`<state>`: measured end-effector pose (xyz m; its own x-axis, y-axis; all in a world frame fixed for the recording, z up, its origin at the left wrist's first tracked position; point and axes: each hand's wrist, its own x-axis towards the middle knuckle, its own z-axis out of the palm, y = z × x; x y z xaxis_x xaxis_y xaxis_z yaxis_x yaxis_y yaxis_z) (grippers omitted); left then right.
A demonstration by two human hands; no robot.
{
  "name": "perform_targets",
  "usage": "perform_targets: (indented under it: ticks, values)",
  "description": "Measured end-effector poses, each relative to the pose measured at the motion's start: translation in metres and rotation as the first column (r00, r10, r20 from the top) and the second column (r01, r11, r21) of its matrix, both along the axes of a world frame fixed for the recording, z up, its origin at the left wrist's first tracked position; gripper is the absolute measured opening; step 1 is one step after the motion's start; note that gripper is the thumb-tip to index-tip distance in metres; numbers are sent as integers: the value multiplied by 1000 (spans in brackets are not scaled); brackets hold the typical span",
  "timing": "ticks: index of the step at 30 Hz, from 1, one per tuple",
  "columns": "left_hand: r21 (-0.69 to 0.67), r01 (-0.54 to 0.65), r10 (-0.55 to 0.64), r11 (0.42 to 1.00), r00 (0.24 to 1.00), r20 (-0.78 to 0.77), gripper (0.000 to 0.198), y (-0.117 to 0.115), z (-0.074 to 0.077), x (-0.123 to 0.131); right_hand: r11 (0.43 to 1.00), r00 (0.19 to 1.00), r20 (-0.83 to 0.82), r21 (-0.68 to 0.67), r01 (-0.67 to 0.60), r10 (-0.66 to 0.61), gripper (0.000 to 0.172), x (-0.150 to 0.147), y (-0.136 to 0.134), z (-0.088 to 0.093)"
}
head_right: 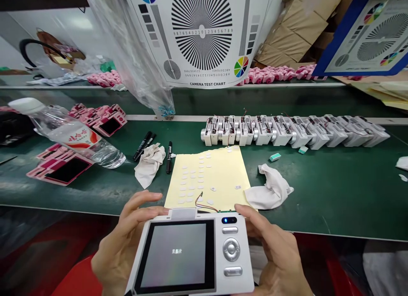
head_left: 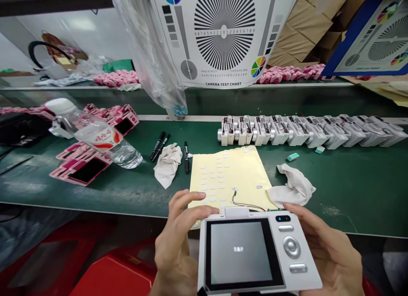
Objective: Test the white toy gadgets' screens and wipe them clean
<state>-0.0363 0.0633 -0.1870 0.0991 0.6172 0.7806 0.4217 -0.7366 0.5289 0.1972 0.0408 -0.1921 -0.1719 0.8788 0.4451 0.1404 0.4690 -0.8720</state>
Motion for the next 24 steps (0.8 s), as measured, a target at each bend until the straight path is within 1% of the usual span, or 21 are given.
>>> perform_targets:
  ticks: [3,6,9,12,15,19,22,24]
  values:
    - [8,-22,22,1000,999,-33,72,-2,4,1,1000,1000,-12,-2,19,-19,71,0,1,3]
    - [3,-17,17,1000,999,-50,68,-3,7,4,1000,999,-37,-5,28,-28,68,-1,3,6]
    - [12,-20,21,1000,999,-31,65,-4,8,7,999,999,-46,-23,27,-28,66,0,5,7]
    - [33,-50,50,998,999,-2,54,-5,8,11,999,998,-51,-23,38,-39,65,3,7,4]
    - [43,-90,90,995,996,6,41,-6,7,13,999,998,-57,-24,34,-36,66,7,7,-2]
    - [88,-121,121,989,993,5,37,-6,7,15,998,996,-78,-47,38,-42,67,12,2,-14]
    - [126,-143,143,982,990,7,32,-6,7,19,993,993,-108,-114,43,-56,69,17,-3,-24]
    - [151,-185,182,971,983,30,28,-6,6,21,986,989,-141,-163,31,-55,73,20,-6,-30]
